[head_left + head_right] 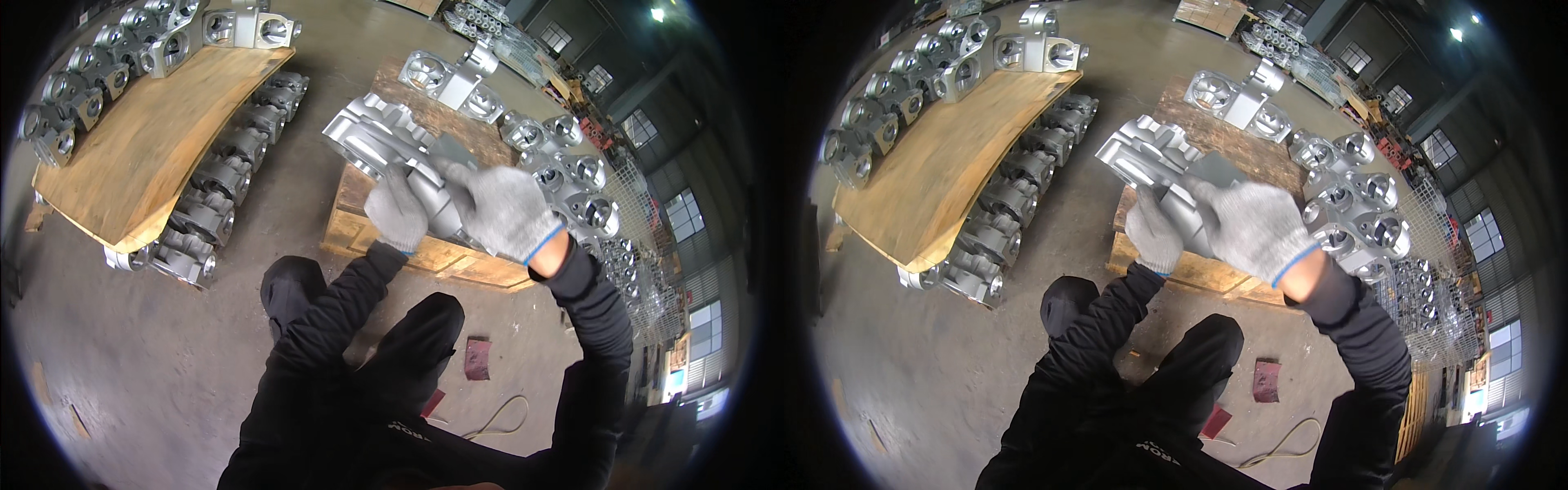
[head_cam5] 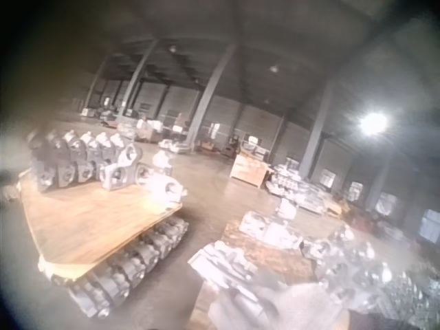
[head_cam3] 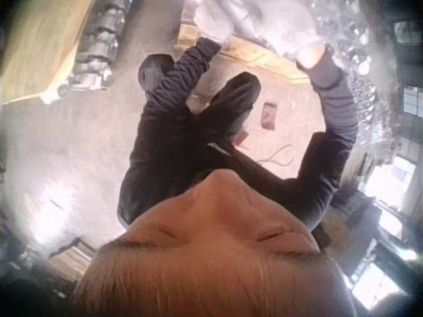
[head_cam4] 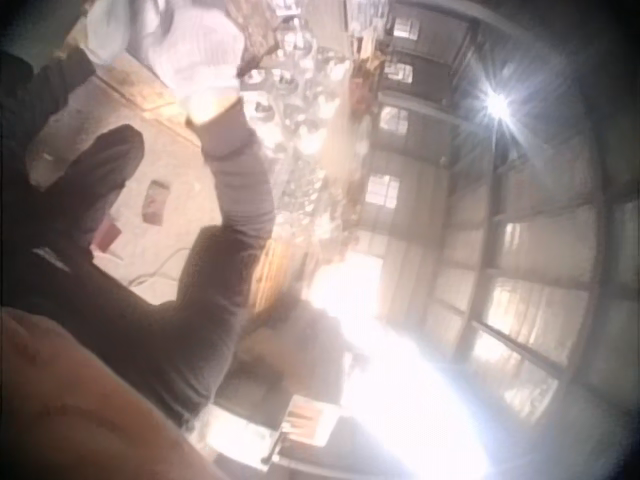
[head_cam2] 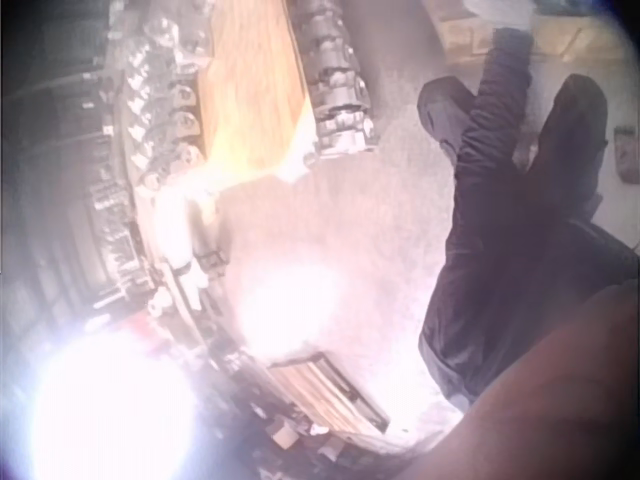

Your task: The person uses a metal file to deburr the edges and surfaces of a large cast metal part. They repeatedly reposition the part on a wooden workbench, file different edges and recessed areas, and rotate the part to access all sides.

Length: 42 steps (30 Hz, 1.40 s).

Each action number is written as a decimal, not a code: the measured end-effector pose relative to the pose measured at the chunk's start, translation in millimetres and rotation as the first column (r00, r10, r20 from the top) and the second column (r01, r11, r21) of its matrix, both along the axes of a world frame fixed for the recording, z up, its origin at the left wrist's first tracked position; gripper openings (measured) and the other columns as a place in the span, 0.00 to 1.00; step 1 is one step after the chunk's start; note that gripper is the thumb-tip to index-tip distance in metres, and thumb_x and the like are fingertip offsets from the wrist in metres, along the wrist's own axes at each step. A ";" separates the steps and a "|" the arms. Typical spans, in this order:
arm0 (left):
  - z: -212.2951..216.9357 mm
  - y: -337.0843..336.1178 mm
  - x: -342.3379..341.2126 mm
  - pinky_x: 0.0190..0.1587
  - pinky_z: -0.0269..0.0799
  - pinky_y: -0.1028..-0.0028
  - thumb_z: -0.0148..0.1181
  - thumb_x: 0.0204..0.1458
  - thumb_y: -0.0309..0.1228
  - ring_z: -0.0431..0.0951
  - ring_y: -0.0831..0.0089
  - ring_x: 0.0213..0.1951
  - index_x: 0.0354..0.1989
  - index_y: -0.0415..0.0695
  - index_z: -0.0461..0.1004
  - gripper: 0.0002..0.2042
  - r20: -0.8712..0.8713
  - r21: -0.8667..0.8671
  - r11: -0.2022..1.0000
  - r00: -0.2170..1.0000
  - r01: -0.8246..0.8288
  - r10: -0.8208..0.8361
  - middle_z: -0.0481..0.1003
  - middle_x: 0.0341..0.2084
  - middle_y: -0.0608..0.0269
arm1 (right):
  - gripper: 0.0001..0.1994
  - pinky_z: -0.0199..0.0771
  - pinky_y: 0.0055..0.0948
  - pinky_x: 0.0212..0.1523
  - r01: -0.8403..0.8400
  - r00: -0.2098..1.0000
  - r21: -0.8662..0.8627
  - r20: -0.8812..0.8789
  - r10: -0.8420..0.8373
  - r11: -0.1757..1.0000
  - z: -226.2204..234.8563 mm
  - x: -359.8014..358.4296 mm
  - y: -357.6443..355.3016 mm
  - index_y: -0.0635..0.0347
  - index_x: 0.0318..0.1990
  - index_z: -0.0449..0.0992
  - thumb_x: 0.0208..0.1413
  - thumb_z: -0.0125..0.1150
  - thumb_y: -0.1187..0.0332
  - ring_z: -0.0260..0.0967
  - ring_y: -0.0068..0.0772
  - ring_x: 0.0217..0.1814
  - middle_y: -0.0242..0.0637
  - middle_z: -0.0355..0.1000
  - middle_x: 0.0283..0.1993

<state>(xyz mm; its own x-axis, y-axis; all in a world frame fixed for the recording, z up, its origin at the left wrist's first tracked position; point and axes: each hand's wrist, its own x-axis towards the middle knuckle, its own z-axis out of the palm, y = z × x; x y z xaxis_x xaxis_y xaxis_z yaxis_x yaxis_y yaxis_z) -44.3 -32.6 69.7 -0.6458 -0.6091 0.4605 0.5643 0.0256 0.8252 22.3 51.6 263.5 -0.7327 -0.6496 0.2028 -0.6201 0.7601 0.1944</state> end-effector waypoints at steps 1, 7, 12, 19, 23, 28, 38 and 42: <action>0.6 -1.6 -1.2 0.33 0.73 0.53 0.40 0.72 0.36 0.80 0.38 0.32 0.39 0.37 0.80 0.21 0.019 -0.002 0.998 0.997 0.070 -0.070 0.79 0.26 0.41 | 0.24 0.76 0.47 0.28 0.013 1.000 0.054 -0.011 -0.012 0.998 4.2 -1.6 -0.8 0.45 0.65 0.77 0.61 0.58 0.70 0.77 0.51 0.25 0.51 0.75 0.24; 2.7 2.8 -4.8 0.35 0.68 0.63 0.34 0.77 0.43 0.73 0.63 0.25 0.35 0.32 0.78 0.30 0.113 -0.067 0.997 0.993 0.041 -0.033 0.74 0.21 0.54 | 0.23 0.77 0.47 0.29 0.154 0.988 0.047 0.023 -0.155 0.987 6.6 0.5 6.8 0.46 0.64 0.77 0.61 0.59 0.68 0.77 0.54 0.27 0.50 0.75 0.24; 13.2 8.1 -16.1 0.40 0.73 0.57 0.35 0.75 0.46 0.80 0.48 0.34 0.42 0.32 0.80 0.30 0.123 -0.041 0.997 0.990 0.070 -0.065 0.81 0.30 0.43 | 0.21 0.77 0.47 0.28 0.157 0.988 0.031 -0.015 -0.157 0.987 0.5 -4.7 18.0 0.46 0.63 0.79 0.61 0.59 0.66 0.77 0.53 0.26 0.49 0.75 0.23; 32.6 10.0 -29.1 0.43 0.74 0.47 0.32 0.74 0.49 0.80 0.33 0.40 0.43 0.33 0.82 0.34 0.265 -0.262 0.964 0.964 0.045 0.027 0.80 0.34 0.32 | 0.22 0.77 0.48 0.28 0.189 0.977 0.009 -0.100 -0.187 0.982 9.1 -17.6 0.4 0.42 0.65 0.77 0.64 0.57 0.58 0.77 0.54 0.25 0.49 0.75 0.22; 41.1 8.4 -34.9 0.45 0.73 0.48 0.38 0.73 0.52 0.80 0.33 0.41 0.44 0.33 0.82 0.32 0.262 -0.050 0.991 0.959 0.124 -0.107 0.81 0.35 0.33 | 0.23 0.79 0.49 0.31 0.263 0.959 -0.249 -0.038 -0.281 0.932 -16.3 -19.8 71.1 0.54 0.64 0.75 0.68 0.56 0.52 0.80 0.52 0.27 0.50 0.79 0.29; 48.1 0.1 -64.8 0.52 0.72 0.57 0.45 0.70 0.55 0.80 0.42 0.46 0.47 0.30 0.80 0.33 0.352 -0.187 0.920 0.898 0.345 -0.265 0.81 0.38 0.35 | 0.23 0.81 0.45 0.38 0.324 0.876 -0.706 -0.029 -0.482 0.630 -83.6 7.3 176.0 0.61 0.60 0.76 0.64 0.63 0.55 0.82 0.54 0.35 0.55 0.81 0.36; 82.1 -10.8 -117.1 0.61 0.69 0.53 0.41 0.70 0.55 0.76 0.32 0.56 0.62 0.30 0.72 0.35 0.505 -0.604 0.644 0.851 0.470 -0.147 0.75 0.53 0.24 | 0.24 0.71 0.24 0.53 0.371 0.854 -0.907 0.417 -0.311 -0.197 -267.0 -47.5 252.9 0.68 0.62 0.73 0.67 0.68 0.60 0.69 0.22 0.51 0.31 0.76 0.53; 92.2 13.4 -129.0 0.66 0.65 0.53 0.35 0.68 0.60 0.75 0.36 0.59 0.48 0.27 0.80 0.41 0.603 -0.383 0.817 0.787 0.432 -0.133 0.78 0.48 0.27 | 0.19 0.71 0.26 0.50 0.367 0.879 -0.892 0.425 -0.214 -0.264 -284.9 -74.3 243.8 0.65 0.57 0.74 0.66 0.68 0.62 0.69 0.23 0.46 0.31 0.76 0.47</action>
<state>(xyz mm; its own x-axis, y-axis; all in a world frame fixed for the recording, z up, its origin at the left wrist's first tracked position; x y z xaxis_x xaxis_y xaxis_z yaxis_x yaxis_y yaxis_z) -173.3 -19.2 161.9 -0.9741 -0.1529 0.1667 0.0911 0.4092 0.9079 -52.0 295.5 -21.3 -0.8214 0.5189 0.2367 -0.2074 0.1148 -0.9715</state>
